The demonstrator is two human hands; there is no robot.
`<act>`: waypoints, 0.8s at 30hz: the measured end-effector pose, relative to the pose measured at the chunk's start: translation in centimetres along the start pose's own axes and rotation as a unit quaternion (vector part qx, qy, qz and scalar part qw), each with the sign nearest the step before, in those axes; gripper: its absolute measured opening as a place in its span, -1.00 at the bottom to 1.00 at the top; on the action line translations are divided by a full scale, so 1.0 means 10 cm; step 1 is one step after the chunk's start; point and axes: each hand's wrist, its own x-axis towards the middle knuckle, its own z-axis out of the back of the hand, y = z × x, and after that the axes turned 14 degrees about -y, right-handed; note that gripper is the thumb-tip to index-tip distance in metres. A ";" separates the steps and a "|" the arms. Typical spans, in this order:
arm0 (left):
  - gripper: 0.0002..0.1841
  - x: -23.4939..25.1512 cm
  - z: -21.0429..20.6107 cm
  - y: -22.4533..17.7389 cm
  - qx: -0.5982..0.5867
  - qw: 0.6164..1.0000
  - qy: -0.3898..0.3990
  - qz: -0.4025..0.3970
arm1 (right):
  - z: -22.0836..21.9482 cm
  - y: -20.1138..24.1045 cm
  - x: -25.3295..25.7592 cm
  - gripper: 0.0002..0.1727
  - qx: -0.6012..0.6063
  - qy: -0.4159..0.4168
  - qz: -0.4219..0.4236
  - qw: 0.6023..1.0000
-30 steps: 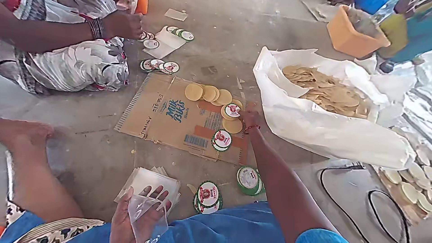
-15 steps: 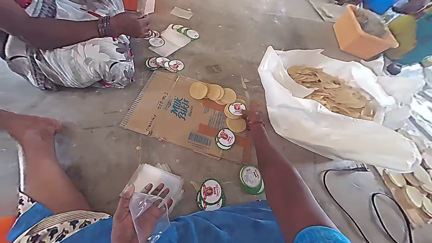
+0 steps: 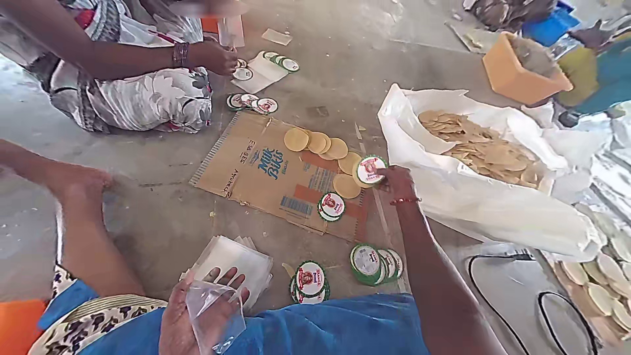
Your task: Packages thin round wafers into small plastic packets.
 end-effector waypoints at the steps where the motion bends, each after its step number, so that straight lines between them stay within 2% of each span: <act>1: -0.47 0.00 0.00 0.00 0.000 1.000 -0.003 -0.001 | 0.15 -0.01 -0.10 -0.54 -0.044 0.013 0.049 0.998; 5: -0.45 -0.01 -0.03 0.05 -0.007 1.000 0.002 0.008 | 0.44 -0.16 -0.68 -0.51 -0.213 0.072 0.183 0.957; 8: -0.43 -0.12 -0.15 0.11 -0.013 1.000 0.011 0.004 | 0.26 -0.43 -0.92 -0.49 -0.341 0.096 0.195 0.915; 11: -0.37 -0.27 -0.24 0.13 -0.029 0.999 0.018 0.000 | 0.18 -0.57 -1.02 -0.34 -0.369 0.094 0.197 0.903; 14: -0.40 -0.45 -0.25 0.12 -0.026 0.999 0.033 -0.009 | 0.30 -0.51 -1.09 -0.30 -0.292 0.087 0.169 0.937; 18: -0.40 -0.67 -0.16 0.13 -0.017 0.999 0.036 -0.013 | 0.48 -0.48 -1.34 -0.46 -0.028 0.117 0.072 0.990; 21: -0.36 -0.80 -0.08 0.17 -0.014 0.999 0.040 -0.008 | 0.63 -0.38 -1.72 -0.61 0.154 0.190 -0.006 0.970; 24: -0.37 -0.93 -0.06 0.22 0.003 0.999 0.030 -0.024 | 0.79 -0.31 -2.11 -0.62 0.192 0.247 0.047 0.949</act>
